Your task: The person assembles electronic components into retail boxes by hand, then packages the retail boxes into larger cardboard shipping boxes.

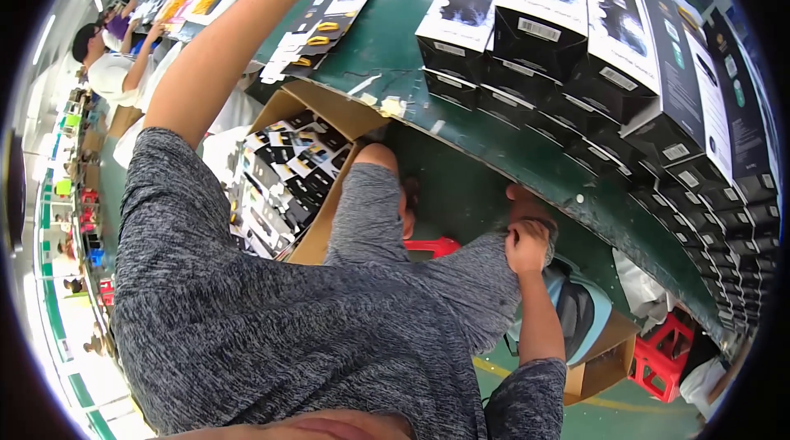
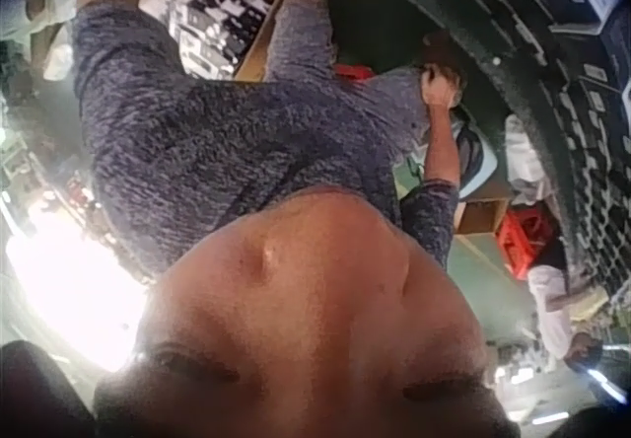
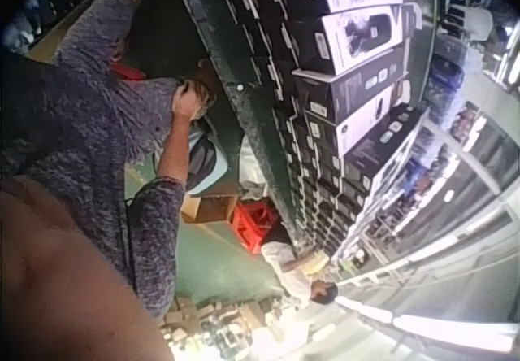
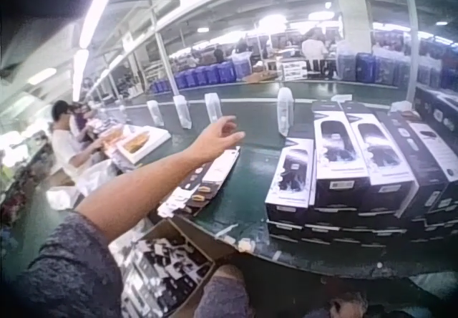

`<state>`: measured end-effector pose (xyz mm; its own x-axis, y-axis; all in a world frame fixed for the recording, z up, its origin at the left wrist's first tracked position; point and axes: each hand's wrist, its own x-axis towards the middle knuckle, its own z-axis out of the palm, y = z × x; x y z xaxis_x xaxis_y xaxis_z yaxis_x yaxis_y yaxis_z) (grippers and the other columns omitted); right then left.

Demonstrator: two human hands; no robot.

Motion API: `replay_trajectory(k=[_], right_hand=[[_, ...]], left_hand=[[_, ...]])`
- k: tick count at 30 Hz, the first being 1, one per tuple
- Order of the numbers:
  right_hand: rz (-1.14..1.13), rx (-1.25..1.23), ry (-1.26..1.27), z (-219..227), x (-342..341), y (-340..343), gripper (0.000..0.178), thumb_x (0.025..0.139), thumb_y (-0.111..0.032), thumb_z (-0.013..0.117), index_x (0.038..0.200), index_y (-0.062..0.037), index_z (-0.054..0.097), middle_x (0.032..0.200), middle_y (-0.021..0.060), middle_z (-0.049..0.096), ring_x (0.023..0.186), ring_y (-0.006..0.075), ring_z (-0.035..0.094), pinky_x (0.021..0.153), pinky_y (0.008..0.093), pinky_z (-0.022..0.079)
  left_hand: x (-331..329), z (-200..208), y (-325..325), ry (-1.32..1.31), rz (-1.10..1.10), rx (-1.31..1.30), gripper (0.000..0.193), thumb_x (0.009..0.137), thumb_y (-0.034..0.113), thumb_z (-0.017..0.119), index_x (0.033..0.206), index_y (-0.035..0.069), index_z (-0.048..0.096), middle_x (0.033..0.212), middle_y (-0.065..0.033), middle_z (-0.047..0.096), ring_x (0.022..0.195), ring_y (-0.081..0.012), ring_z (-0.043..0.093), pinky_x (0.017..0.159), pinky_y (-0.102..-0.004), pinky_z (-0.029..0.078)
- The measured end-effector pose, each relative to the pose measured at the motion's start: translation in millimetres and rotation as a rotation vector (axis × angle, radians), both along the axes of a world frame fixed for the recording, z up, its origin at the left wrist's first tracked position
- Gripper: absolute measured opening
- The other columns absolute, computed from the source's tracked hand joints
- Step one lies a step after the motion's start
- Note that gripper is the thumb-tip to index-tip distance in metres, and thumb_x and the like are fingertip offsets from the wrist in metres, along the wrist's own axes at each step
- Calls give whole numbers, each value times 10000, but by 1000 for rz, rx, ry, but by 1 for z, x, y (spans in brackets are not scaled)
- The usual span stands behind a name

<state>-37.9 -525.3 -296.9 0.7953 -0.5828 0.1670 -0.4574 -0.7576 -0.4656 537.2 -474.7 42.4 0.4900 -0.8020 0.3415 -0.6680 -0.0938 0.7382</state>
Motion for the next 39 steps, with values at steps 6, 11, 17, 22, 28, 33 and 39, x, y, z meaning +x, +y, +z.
replay_trajectory(k=[6, 11, 17, 22, 28, 33, 39], right_hand=[[28, 2, 73, 4, 16, -4, 70, 812, -142, 662, 850, -98, 701, 965, 108, 709, 1033, 320, 633, 1001, 460, 425], [-1, 23, 66, 6, 8, -1, 82, 799, -171, 663, 842, -108, 694, 956, 100, 708, 1040, 304, 635, 1012, 458, 426], [-51, -49, 94, 8, 9, 1, 109, 761, -196, 664, 834, -124, 699, 919, 79, 707, 1014, 286, 643, 995, 448, 441], [-6, -31, -13, 5, 5, 0, 78, 755, -192, 665, 785, -127, 697, 853, 67, 711, 967, 275, 661, 971, 435, 456], [-33, -61, -19, 4, -3, -1, 82, 766, -193, 664, 796, -126, 700, 871, 63, 718, 977, 270, 661, 973, 431, 455], [-34, -78, 10, 10, 0, 5, 81, 776, -186, 660, 806, -128, 710, 905, 63, 722, 979, 267, 661, 974, 429, 458], [-82, -23, -55, 2, -1, 19, 89, 769, -166, 664, 812, -122, 727, 918, 87, 720, 976, 313, 653, 966, 460, 464]], left_hand=[[98, -85, 135, -222, 515, 743, 1263, 616, 820, 779, 1396, -137, 511, 1373, -313, 580, 1263, -361, 607, 1054, -414, 476], [97, -104, 105, -248, 500, 778, 979, 604, 794, 801, 975, -109, 730, 1023, -246, 732, 960, -325, 725, 834, -421, 549], [97, -97, 103, -73, 526, 713, 866, 666, 563, 919, 1113, -135, 669, 974, -210, 729, 935, -332, 727, 740, -442, 560], [109, -90, 91, -75, 447, 682, 691, 741, 389, 910, 1156, -90, 634, 930, -163, 738, 805, -244, 714, 722, -376, 565], [88, -69, 92, 260, 434, 367, 325, 944, 202, 726, 1173, -2, 620, 945, -108, 730, 769, -164, 690, 698, -326, 545], [85, -75, 107, 47, 399, 251, 380, 932, 179, 735, 1231, 9, 573, 1020, -108, 719, 906, -176, 674, 807, -342, 522], [58, -49, 140, 137, 496, 4, 530, 912, 233, 771, 1338, -25, 590, 1177, -149, 698, 1064, -189, 651, 904, -333, 498]])
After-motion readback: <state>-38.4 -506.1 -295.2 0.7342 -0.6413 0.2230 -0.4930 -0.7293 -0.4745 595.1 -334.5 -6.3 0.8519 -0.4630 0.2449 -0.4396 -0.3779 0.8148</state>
